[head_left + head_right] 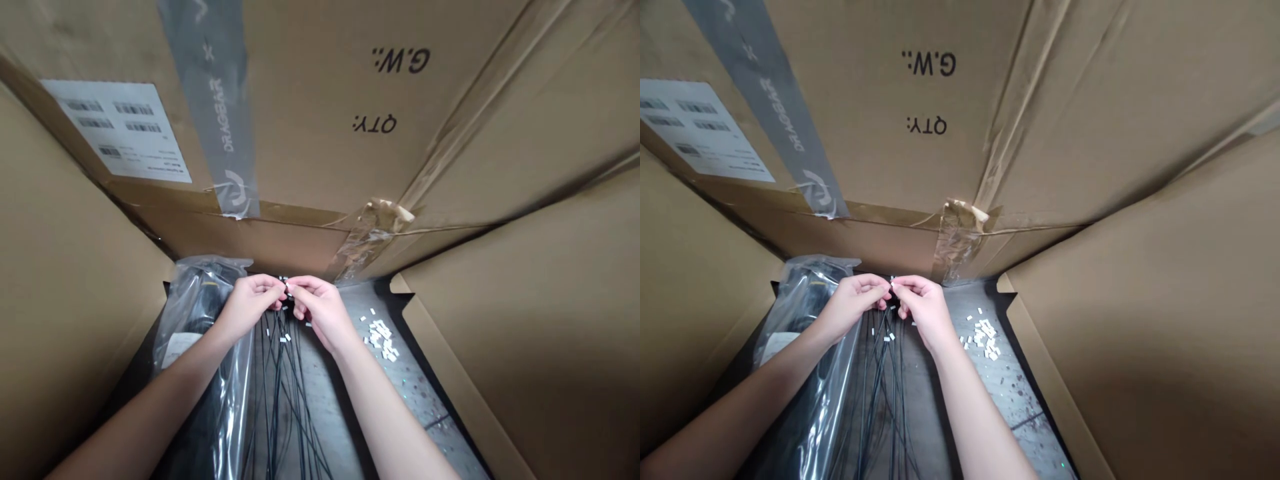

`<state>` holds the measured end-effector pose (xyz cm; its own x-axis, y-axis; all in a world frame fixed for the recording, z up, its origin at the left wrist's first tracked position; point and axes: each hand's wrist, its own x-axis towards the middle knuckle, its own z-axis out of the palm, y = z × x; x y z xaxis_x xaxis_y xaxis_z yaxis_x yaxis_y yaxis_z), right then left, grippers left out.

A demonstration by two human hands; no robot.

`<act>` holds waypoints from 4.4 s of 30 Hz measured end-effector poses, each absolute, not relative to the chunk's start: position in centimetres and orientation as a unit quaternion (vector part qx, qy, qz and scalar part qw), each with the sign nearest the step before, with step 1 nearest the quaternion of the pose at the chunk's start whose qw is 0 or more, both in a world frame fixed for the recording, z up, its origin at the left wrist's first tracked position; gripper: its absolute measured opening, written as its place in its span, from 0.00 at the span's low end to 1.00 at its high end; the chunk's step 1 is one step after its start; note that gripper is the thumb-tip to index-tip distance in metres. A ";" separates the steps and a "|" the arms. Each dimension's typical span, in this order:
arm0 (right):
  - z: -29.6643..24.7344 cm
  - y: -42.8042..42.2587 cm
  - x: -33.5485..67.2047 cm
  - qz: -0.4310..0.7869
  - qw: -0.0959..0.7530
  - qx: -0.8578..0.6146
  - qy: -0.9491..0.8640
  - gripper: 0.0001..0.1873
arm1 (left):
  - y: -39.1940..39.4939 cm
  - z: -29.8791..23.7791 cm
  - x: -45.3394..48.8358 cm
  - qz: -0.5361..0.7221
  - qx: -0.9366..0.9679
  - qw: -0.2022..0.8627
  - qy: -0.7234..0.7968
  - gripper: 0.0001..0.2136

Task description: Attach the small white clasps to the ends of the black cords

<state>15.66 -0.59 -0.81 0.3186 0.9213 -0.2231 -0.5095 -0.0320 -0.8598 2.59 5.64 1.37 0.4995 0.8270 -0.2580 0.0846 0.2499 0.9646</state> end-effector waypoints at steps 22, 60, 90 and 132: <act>-1.6 -0.5 16.0 0.547 0.641 -0.479 -0.245 0.14 | 5.4 1.4 2.7 0.283 0.574 0.643 0.421 0.10; -1.5 -0.6 15.8 0.496 0.651 -0.500 -0.283 0.10 | 5.3 1.4 2.6 0.271 0.615 0.616 0.410 0.10; -1.3 -0.9 16.0 0.528 0.643 -0.490 -0.260 0.12 | 5.5 0.6 2.4 0.261 0.630 0.601 0.418 0.06; -1.0 -1.1 16.0 0.543 0.621 -0.499 -0.264 0.13 | 5.5 0.9 2.3 0.271 0.626 0.610 0.403 0.04</act>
<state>15.99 -1.06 -1.05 0.2708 0.9386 -0.2140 -0.4105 -0.0885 -0.9075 2.33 5.48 0.89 0.5283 0.8351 -0.1530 0.1740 0.0699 0.9823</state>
